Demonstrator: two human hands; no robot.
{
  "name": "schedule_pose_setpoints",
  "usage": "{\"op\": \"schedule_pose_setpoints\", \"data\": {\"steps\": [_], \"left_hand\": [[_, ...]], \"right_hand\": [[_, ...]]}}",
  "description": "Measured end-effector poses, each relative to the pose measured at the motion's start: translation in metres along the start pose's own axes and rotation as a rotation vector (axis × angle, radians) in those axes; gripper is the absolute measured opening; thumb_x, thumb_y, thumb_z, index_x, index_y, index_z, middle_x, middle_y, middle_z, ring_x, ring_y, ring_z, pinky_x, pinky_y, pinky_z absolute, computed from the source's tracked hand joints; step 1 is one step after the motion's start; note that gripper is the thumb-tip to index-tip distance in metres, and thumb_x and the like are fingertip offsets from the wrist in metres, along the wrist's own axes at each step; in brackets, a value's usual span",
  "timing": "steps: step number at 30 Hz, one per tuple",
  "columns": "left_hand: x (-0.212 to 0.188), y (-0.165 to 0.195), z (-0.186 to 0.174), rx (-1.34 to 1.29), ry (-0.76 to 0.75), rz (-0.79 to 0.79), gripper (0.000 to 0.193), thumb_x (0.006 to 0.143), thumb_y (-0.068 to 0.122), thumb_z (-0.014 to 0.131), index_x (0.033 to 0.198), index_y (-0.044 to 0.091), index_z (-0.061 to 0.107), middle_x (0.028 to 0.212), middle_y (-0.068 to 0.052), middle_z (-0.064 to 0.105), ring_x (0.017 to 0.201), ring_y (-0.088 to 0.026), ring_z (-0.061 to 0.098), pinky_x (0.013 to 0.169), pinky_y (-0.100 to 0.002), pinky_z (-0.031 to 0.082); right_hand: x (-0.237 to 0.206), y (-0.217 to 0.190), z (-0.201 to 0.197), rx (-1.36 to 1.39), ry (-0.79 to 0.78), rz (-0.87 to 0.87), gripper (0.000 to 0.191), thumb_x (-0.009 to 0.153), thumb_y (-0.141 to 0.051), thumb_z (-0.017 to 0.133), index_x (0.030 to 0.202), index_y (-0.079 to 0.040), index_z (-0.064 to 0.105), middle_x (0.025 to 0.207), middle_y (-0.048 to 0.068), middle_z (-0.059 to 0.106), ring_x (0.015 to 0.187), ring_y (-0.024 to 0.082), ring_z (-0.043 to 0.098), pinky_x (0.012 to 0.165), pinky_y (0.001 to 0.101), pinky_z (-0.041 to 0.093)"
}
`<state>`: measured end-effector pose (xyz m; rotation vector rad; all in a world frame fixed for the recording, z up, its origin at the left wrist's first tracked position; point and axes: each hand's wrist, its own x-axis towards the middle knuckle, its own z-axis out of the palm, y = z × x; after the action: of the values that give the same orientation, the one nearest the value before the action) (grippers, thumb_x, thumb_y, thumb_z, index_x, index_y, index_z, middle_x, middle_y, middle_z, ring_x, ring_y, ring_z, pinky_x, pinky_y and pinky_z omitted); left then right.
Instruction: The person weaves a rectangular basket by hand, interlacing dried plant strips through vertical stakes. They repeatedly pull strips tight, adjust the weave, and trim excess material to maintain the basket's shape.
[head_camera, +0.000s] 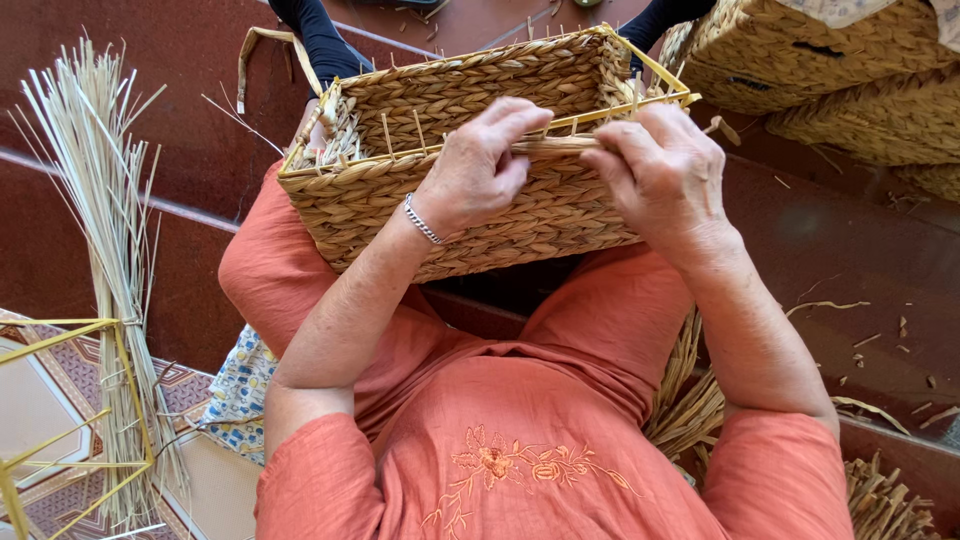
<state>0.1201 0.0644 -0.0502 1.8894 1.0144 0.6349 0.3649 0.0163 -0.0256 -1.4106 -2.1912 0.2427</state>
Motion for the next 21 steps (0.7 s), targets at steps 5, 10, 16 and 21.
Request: {"op": "schedule_pose_setpoints", "data": {"steps": [5, 10, 16, 21], "left_hand": [[-0.001, 0.015, 0.008, 0.127, 0.12, 0.16, 0.041, 0.082, 0.013, 0.081, 0.12, 0.009, 0.067, 0.116, -0.005, 0.068, 0.09, -0.022, 0.07, 0.078, -0.034, 0.059], [0.004, 0.017, 0.023, 0.199, 0.324, 0.119, 0.031, 0.09, 0.006, 0.077, 0.118, 0.006, 0.065, 0.098, -0.008, 0.066, 0.08, -0.022, 0.07, 0.069, -0.034, 0.057], [-0.009, 0.005, 0.025, 0.368, 0.339, 0.374, 0.016, 0.098, 0.003, 0.073, 0.098, 0.004, 0.057, 0.102, -0.012, 0.064, 0.083, -0.025, 0.07, 0.071, -0.035, 0.059], [-0.002, -0.009, 0.03, 0.385, 0.327, 0.338, 0.016, 0.097, 0.002, 0.074, 0.098, 0.003, 0.058, 0.087, -0.01, 0.061, 0.075, -0.024, 0.068, 0.065, -0.034, 0.057]], "right_hand": [[0.021, 0.0, 0.001, 0.033, 0.103, -0.111, 0.014, 0.099, -0.017, 0.085, 0.1, -0.008, 0.075, 0.09, 0.006, 0.069, 0.087, 0.02, 0.064, 0.078, 0.0345, 0.053], [0.025, 0.014, 0.001, 0.155, 0.01, 0.03, 0.014, 0.095, -0.02, 0.084, 0.095, -0.009, 0.074, 0.083, 0.002, 0.068, 0.086, 0.019, 0.066, 0.081, 0.0357, 0.052], [0.018, 0.018, 0.031, -0.043, 0.13, 0.1, 0.038, 0.092, -0.039, 0.091, 0.086, -0.01, 0.067, 0.078, 0.003, 0.064, 0.075, 0.023, 0.066, 0.07, 0.0389, 0.051], [-0.001, 0.022, 0.031, 0.037, 0.024, 0.182, 0.036, 0.098, -0.037, 0.088, 0.087, -0.009, 0.068, 0.076, 0.003, 0.068, 0.067, 0.02, 0.066, 0.063, 0.0354, 0.051]]}}
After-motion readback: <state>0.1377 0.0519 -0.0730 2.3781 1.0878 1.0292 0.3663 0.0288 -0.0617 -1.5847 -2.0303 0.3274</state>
